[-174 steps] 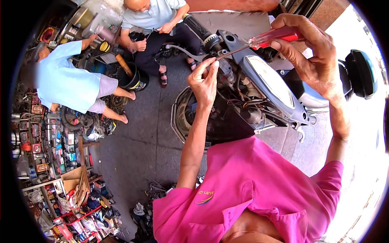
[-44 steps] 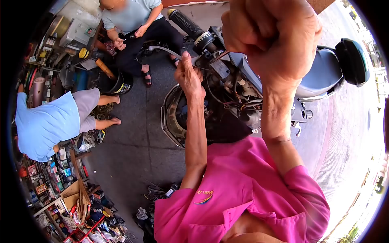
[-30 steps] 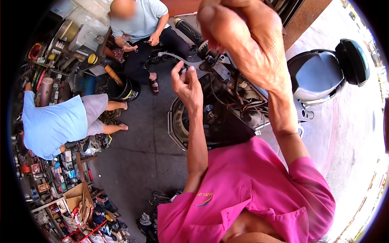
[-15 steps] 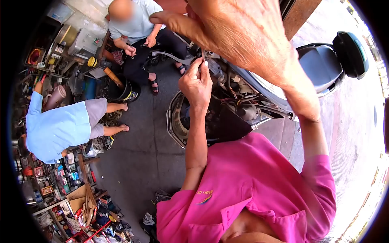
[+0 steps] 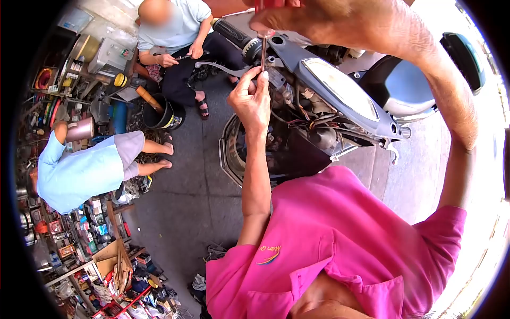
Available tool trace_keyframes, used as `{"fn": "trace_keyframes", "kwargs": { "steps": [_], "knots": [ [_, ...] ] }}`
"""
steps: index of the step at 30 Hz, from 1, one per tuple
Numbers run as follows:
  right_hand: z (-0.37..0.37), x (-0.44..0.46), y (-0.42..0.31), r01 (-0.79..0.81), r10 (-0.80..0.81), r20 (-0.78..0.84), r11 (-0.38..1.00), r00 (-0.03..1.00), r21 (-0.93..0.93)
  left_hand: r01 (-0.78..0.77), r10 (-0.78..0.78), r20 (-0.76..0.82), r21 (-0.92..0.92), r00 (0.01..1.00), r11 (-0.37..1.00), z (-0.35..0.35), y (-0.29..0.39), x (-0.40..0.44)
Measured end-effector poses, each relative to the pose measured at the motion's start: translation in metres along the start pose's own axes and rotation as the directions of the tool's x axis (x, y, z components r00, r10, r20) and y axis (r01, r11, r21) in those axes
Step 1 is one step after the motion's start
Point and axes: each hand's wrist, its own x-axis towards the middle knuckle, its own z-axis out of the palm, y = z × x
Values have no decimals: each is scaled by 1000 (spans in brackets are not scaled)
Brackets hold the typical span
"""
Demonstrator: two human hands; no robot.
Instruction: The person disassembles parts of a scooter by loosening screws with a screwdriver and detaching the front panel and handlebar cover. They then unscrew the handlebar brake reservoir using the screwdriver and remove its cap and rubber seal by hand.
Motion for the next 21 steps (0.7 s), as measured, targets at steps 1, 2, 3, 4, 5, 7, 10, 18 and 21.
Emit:
{"fn": "trace_keyframes", "kwargs": {
  "steps": [1,2,3,4,5,7,10,18,21],
  "knots": [
    [4,0,0,8,-8,0,995,1000,-103,3,-3,-4,-4,1000,1000,0,-1,0],
    [9,1,0,15,-16,0,978,1000,-206,5,-5,-8,-9,1000,1000,1,-3,0],
    [13,1,0,22,-24,0,952,1000,-306,7,-7,-9,-14,1000,1000,1,-4,0],
    [16,2,1,38,-42,-6,940,999,-339,11,-11,-7,-18,1000,1000,1,-5,0],
    [14,1,2,85,-96,-19,946,995,-311,14,-14,-8,-22,1000,1000,1,-5,0],
    [9,-2,2,184,-202,-46,948,978,-261,19,-19,-9,-31,1000,999,1,-7,-1],
    [-7,-7,-5,297,-301,4,939,954,-173,33,-33,-7,-55,999,998,2,-9,-2],
    [-14,16,-20,145,-54,296,944,954,-295,88,-84,38,-112,996,990,-2,-1,-3],
    [-8,8,-7,329,-291,201,926,935,-187,99,-94,42,-118,995,988,-3,-1,-1]
  ]
}}
